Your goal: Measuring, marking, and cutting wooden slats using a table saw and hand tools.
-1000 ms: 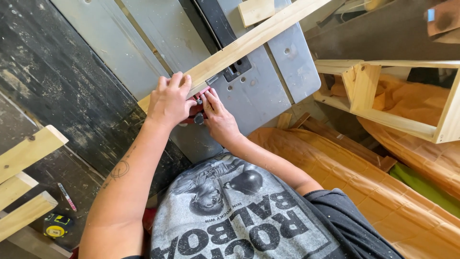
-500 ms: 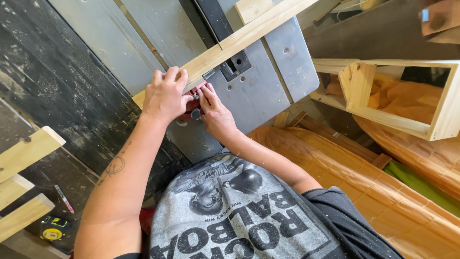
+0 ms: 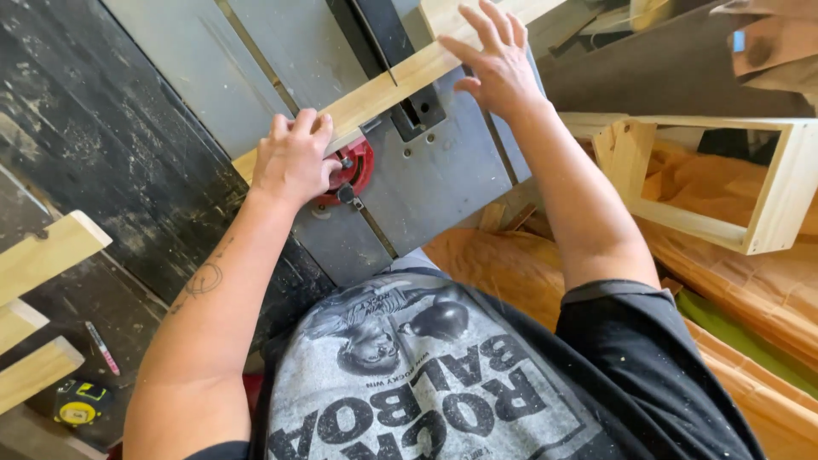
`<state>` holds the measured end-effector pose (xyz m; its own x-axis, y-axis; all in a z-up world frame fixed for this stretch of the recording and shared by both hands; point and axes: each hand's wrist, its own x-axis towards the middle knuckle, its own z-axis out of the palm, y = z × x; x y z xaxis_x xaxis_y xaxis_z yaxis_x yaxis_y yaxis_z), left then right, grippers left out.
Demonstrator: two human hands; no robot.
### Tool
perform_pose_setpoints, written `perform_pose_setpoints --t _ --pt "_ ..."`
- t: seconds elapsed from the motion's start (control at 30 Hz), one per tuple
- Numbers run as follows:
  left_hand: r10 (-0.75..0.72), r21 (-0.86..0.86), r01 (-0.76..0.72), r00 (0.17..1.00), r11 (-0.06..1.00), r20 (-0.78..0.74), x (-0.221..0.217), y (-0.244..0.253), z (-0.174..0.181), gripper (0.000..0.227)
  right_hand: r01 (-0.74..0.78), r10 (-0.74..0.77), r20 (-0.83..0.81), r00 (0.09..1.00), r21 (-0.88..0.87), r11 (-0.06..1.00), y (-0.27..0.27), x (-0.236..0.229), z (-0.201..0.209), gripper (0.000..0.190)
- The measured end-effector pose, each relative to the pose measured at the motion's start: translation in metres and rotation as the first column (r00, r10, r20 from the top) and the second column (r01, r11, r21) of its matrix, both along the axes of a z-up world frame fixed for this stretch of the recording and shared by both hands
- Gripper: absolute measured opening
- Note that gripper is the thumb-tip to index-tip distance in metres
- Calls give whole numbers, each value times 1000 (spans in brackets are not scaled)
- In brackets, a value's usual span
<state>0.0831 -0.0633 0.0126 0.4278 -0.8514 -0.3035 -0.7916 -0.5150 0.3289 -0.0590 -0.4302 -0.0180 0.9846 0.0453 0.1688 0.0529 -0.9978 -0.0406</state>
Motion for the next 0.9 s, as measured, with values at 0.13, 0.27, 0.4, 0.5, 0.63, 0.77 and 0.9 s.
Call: perform_pose_setpoints --t 0.13,0.27,0.4,0.5,0.63,0.77,0.9 --pt "2 -13 -2 1000 1000 27 -4 7 -5 70 -108 137 -174 975 167 980 -8 16 -4 84" --pt "1 -22 0 999 1000 33 0 5 -8 70 -143 156 -113 981 116 983 -13 22 -3 76" --pt "9 -6 -9 1000 1000 10 1 4 -3 67 -181 188 -49 981 133 975 -17 21 -12 72" --pt "-5 13 5 999 1000 34 4 4 -9 71 -198 202 -34 979 87 976 -17 24 -8 68" --pt "-1 9 1 999 1000 40 6 4 -11 70 -199 202 -20 979 87 976 -19 25 -12 64" --pt "4 15 -4 999 1000 37 7 4 -10 70 -190 190 4 982 105 976 -20 26 -19 67" --pt "-2 38 1 999 999 36 9 3 -8 71 -202 203 4 979 125 971 -20 27 -17 66"
